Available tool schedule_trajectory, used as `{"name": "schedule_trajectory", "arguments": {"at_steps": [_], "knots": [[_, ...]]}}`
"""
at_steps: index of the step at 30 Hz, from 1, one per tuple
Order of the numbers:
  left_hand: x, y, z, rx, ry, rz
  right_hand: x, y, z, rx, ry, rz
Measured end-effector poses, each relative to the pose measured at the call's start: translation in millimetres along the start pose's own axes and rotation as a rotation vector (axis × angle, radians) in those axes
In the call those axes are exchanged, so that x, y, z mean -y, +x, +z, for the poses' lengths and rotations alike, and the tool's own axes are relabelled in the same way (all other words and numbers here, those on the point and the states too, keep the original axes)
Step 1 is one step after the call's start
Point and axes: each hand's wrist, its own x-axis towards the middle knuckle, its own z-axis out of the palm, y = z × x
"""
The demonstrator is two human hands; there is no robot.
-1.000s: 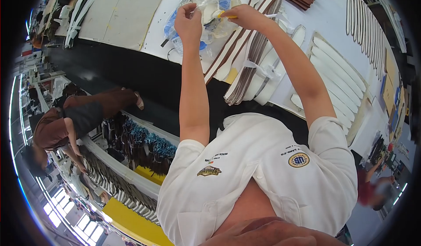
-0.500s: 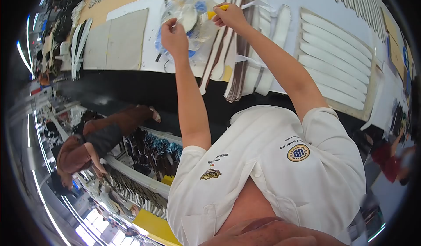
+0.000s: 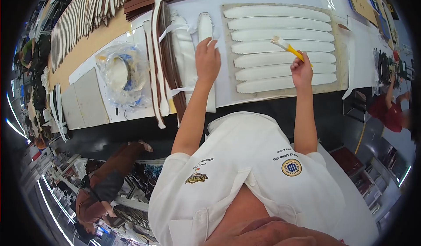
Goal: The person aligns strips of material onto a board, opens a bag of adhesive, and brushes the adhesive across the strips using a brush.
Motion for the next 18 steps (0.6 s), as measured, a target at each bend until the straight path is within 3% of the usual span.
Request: {"name": "schedule_trajectory", "arguments": {"at_steps": [3, 7, 12, 18], "knots": [[-8, 31, 68, 0.099, 0.07, 0.088, 37, 21, -8, -0.038, -0.124, -0.044], [4, 61, 117, 0.157, 0.216, 0.134, 59, 65, 20, 0.119, -0.369, -0.082], [12, 60, 128, 0.227, 0.265, 0.09, 55, 117, 89, 0.222, -0.679, -0.184], [13, 64, 129, 0.247, 0.255, 0.052, 23, 139, 155, 0.33, -0.887, -0.146]]}}
